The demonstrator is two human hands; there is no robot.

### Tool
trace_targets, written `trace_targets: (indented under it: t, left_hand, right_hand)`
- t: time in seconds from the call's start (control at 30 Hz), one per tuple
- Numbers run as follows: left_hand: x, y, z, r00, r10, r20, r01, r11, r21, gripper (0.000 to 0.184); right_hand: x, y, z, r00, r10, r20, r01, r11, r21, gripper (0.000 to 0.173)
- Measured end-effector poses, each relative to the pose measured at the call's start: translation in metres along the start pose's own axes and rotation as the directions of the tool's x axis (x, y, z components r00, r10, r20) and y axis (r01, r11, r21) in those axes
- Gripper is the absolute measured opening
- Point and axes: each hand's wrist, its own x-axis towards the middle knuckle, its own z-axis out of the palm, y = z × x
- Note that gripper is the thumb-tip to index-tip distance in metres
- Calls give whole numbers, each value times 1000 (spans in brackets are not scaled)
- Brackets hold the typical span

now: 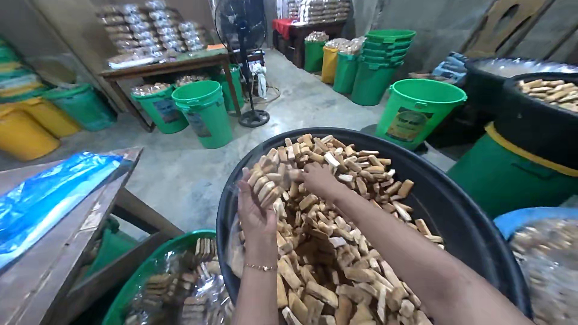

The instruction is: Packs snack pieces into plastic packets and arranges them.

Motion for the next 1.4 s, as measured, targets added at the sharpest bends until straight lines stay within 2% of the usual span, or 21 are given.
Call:
trace_targets:
  t: [0.13,0.2,0.27,0.37,0.43,0.5,0.57,0.63,0.7,0.77,0.83,0.9,0.97,1.0,1.03,1.07,1.1,1.17,1.23,1.33,1.4]
  left_hand:
    - [-1,-5,2,1000,5,31,-7,999,49,32]
    - [1,-5,-1,1000,-2,30,0,996,84,32]
    - [2,-7,-1,999,-28,18,25,991,128,31]
    - [2,-11,-3,993,-89,79,74,982,173,33]
    - [4,-13,-2,987,-104,119,81,979,188,35]
    - [2,-17,-3,984,-117,137,89,976,197,35]
    - [0,-20,-2,979,-145,147,113,972,208,34]
    - [-3,-23,0,968,-184,171,140,960,244,33]
    - [-11,-28,4,948,-251,194,189,938,290,34]
    - [-26,-36,7,929,-307,208,232,918,320,34]
    - [-44,-44,8,888,-365,280,262,901,345,36]
    - [-66,-51,11,832,-436,342,299,873,385,38]
    - [-88,-56,17,759,-508,407,326,838,438,39]
    - [-97,-57,18,722,-532,442,333,828,451,40]
    - [-106,-58,19,696,-545,467,339,823,455,40]
    - [-116,-58,20,677,-552,487,342,822,456,39]
    - [-124,-58,21,666,-557,496,352,821,449,38]
    - [-142,-58,25,673,-565,477,385,818,427,31]
    - [-151,-60,23,698,-554,454,347,816,462,31]
    - [-151,-61,9,746,-467,475,95,780,619,41]
    - [-154,-62,4,649,-466,601,-71,750,658,42]
  right_hand:
    - [-4,-11,7,960,-232,-156,220,972,-86,29]
    - [3,-25,22,955,-295,-39,287,947,-143,37]
    - [5,-33,34,966,-253,52,259,954,-151,43]
    - [-1,-25,35,963,-271,-8,269,958,-96,41]
    - [-16,-25,13,988,-154,8,154,988,9,42]
    - [-42,-14,-9,998,-29,-63,40,984,173,40]
    - [-82,5,-31,969,64,-239,68,861,504,34]
    - [-127,20,-48,925,182,-333,167,592,788,31]
    - [-172,28,-56,875,255,-412,319,337,886,32]
    - [-208,26,-55,810,303,-501,430,274,860,28]
    - [-231,19,-47,713,338,-614,488,390,781,30]
    - [-244,11,-34,565,346,-749,473,608,638,28]
    - [-244,14,-16,333,184,-925,455,828,328,19]
    - [-243,19,-10,249,80,-965,420,889,182,17]
    - [-243,22,-7,207,10,-978,392,915,93,16]
    - [-244,23,-6,205,-18,-979,388,919,64,14]
    - [-248,22,-5,242,-25,-970,411,908,79,15]
    - [-261,21,-6,396,-33,-918,434,887,155,25]
    - [-285,20,-14,591,1,-807,409,861,301,32]
    - [-327,15,-23,808,83,-584,331,756,565,27]
    - [-352,7,-20,901,96,-424,240,703,669,27]
